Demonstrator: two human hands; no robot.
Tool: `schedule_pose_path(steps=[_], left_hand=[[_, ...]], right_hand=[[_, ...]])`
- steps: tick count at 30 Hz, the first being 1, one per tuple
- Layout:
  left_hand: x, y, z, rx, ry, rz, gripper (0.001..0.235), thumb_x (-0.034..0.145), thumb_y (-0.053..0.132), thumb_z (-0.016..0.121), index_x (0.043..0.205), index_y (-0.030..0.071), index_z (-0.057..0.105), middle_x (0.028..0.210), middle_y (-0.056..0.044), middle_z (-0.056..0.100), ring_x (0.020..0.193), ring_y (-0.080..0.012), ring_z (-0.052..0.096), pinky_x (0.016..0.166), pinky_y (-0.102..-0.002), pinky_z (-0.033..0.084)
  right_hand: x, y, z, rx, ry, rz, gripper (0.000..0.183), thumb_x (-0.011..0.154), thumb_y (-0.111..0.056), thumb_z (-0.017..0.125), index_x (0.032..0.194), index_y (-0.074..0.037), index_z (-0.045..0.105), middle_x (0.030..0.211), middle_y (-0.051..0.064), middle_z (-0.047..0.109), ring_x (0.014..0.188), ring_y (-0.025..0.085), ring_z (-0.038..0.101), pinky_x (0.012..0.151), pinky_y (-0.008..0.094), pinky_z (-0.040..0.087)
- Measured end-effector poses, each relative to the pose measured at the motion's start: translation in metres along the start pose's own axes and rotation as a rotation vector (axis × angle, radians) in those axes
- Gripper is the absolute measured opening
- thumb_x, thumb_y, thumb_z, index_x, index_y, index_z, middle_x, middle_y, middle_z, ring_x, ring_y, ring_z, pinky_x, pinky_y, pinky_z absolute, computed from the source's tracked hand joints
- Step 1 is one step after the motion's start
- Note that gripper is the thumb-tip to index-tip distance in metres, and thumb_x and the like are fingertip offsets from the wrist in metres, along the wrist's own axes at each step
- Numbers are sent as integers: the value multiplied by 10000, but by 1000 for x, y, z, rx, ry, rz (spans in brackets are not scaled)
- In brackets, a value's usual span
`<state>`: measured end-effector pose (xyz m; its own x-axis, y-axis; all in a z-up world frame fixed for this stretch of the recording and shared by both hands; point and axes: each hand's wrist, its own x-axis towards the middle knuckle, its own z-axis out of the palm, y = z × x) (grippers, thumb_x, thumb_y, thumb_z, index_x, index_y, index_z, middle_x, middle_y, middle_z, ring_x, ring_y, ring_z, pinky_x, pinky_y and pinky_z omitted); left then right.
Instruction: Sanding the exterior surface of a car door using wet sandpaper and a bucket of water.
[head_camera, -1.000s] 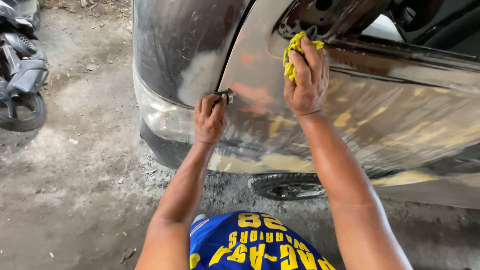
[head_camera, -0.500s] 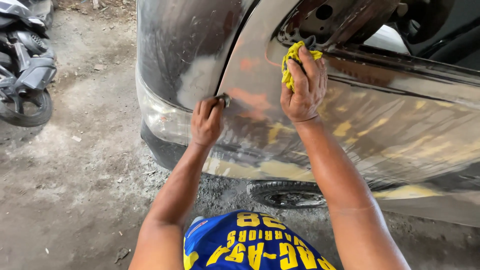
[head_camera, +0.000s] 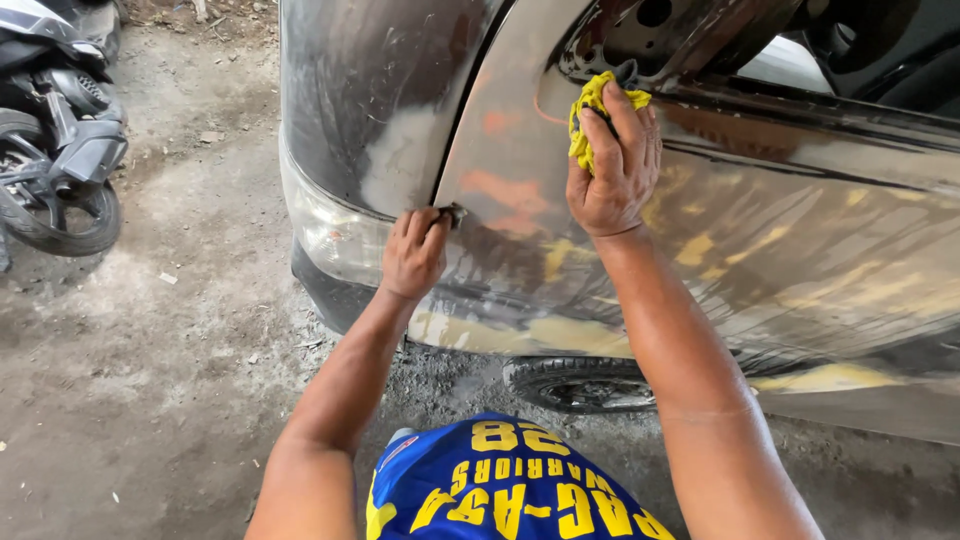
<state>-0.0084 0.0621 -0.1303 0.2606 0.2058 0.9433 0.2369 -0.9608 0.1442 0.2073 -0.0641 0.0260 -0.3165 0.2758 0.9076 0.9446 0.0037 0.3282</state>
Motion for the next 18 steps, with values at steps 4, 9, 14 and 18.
schedule_pose_path(steps=[4,9,14,18], left_hand=[[73,6,-13,-18,33,108,231,910,52,661,1139,33,681,1131,-99,616,988,-295,602,841,-411,494],[141,11,-28,-63,77,201,231,959,72,666,1187,44,680,1159,-89,595,1026,-289,583,866,-414,477],[29,-8,-11,-30,-96,251,260,906,90,638,1158,50,686,1144,-89,599,1008,-283,588,860,-407,490],[-26,-19,-2,-52,-254,238,244,894,119,625,1128,66,670,1146,-82,586,1052,-291,597,872,-419,495]], right_hand=[[-2,-1,1,-8,-4,8,333,1027,-82,675,1353,-76,605,1479,180,555,1331,411,579,1176,567,437],[-2,0,-3,-5,-20,18,370,998,-44,673,1361,-70,605,1494,179,543,1350,417,564,1190,567,425],[-1,-5,-2,-4,-39,45,381,1004,-38,694,1373,-71,603,1511,172,533,1378,408,545,1212,564,406],[-1,-8,0,-1,-29,76,379,1010,-42,691,1377,-75,601,1517,163,531,1391,396,540,1232,560,394]])
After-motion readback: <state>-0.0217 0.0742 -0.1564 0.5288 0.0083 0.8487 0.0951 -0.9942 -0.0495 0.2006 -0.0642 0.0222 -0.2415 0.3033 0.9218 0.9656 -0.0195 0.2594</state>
